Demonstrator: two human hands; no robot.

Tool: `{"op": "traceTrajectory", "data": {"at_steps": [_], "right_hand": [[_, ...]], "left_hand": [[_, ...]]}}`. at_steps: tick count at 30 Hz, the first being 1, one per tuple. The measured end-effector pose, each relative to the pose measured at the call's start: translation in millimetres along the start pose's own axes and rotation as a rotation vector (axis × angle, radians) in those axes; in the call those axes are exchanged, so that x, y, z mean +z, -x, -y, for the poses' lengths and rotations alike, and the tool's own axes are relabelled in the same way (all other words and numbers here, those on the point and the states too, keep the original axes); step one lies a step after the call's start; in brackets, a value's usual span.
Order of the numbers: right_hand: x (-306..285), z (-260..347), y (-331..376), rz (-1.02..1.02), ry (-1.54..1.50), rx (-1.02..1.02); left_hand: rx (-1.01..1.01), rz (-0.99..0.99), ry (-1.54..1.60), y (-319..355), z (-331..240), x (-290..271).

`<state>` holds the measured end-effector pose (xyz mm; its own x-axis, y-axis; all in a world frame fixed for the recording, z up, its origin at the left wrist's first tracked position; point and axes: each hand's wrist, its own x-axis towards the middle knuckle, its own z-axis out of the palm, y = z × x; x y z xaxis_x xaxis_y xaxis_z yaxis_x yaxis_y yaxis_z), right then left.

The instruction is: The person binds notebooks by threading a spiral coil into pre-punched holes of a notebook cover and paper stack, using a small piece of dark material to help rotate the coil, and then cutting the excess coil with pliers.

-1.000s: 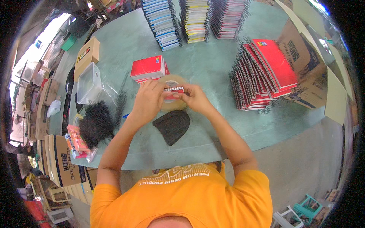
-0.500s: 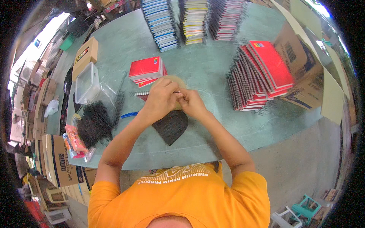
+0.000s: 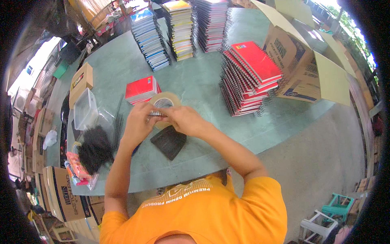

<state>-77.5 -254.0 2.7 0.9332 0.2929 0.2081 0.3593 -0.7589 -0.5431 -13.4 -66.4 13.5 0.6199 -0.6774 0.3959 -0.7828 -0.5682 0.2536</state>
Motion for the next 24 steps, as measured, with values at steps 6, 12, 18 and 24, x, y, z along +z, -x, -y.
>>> {"op": "traceTrajectory", "data": {"at_steps": [6, 12, 18, 24], "right_hand": [[-153, 18, 53, -0.956, 0.553, -0.051], [-138, -52, 80, -0.675, 0.796, 0.267], [-133, -52, 76, -0.63, 0.823, 0.326], [-131, -29, 67, -0.675, 0.746, 0.273]], "left_hand": [[-0.14, -0.451, 0.179, -2, -13, -21], [-0.027, -0.302, 0.291, 0, -26, 11], [0.034, -0.246, 0.27, 1, -19, 16], [-0.041, -0.157, 0.222, 33, 0, 29]]}}
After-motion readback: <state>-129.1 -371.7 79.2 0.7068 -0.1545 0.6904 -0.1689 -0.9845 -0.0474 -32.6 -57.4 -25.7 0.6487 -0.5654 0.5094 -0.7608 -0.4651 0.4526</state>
